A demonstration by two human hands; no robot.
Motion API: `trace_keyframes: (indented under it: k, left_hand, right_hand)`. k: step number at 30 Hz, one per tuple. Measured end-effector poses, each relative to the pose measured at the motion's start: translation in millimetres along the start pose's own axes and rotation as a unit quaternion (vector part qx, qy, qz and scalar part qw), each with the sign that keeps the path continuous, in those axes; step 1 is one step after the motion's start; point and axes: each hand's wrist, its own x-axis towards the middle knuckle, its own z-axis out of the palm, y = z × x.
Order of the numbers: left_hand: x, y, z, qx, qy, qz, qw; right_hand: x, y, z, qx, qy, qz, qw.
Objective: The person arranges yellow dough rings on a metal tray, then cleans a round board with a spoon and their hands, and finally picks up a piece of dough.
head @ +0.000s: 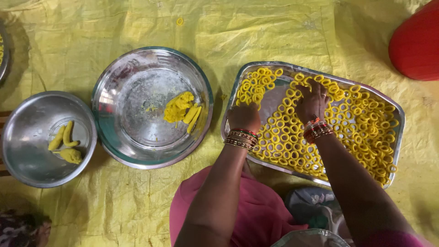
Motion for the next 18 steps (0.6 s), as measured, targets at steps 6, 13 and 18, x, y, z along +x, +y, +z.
trace_keyframes:
  k: [6, 13, 18]
  left_hand:
    - [4, -1, 6, -0.001, 0.029, -0.001, 1.0]
    - [7, -7, 9, -0.01, 0.036, -0.002, 0.999]
    - [4, -8, 10, -0.01, 0.032, 0.003, 0.999]
  right_hand:
    - [3, -2, 4, -0.018, 0.023, -0.06, 0.998]
    - [-33, 14, -20, 0.008, 0.034, -0.045, 0.998]
    - [-84, 41, -66, -0.02, -0.017, -0.045, 0.999]
